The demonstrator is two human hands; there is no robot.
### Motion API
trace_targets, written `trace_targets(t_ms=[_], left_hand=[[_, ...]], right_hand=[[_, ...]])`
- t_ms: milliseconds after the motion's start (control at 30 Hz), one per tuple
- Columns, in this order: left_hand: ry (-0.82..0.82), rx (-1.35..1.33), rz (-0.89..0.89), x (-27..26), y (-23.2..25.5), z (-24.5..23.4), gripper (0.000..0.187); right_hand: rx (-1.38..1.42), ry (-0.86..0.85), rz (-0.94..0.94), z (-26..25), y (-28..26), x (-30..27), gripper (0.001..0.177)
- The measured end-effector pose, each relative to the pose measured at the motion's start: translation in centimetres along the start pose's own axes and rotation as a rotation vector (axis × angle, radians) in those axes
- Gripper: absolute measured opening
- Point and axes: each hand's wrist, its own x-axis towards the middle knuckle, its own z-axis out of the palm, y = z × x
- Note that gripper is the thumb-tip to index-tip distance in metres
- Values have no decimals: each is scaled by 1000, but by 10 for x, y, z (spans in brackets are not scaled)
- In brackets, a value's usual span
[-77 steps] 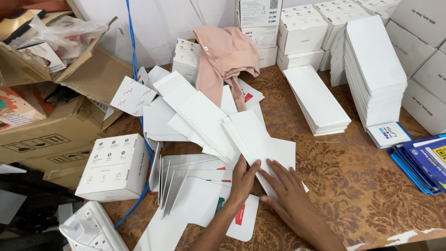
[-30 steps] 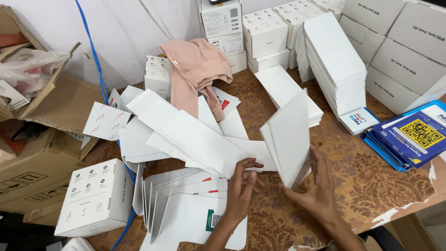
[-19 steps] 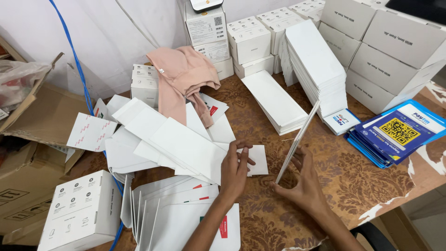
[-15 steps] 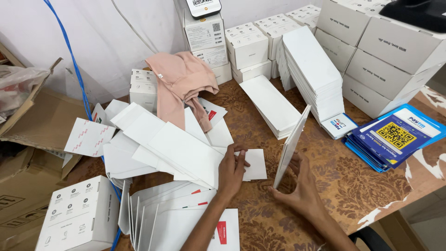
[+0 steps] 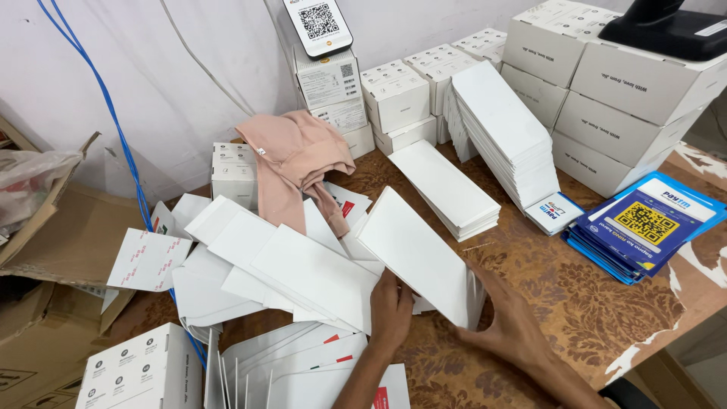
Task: The person sorts through a pile of paper slips and cardboard pieces on a desk, picking them up individually and moving them into a stack.
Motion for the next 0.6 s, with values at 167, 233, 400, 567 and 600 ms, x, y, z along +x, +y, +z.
trace_targets(t_ms=[167,233,400,567,600], left_hand=[[-27,-92,-32,1,8,0,27],[-33,-88,-22,2,8,-1,29],[-47,-48,-30,2,5,-1,31],[-38,-51,-8,2,4,-1,32],[-39,-52,-13,2,4,0,31]], right_hand=[[-230,117,36,-41,-16,33,123],[-288,178,48,-56,-21,52,120],[-512,214,90,-73,-18,109,109],[-662,103,66,-47,-1,156,81],[-659,95,70,-44,3,159,80]])
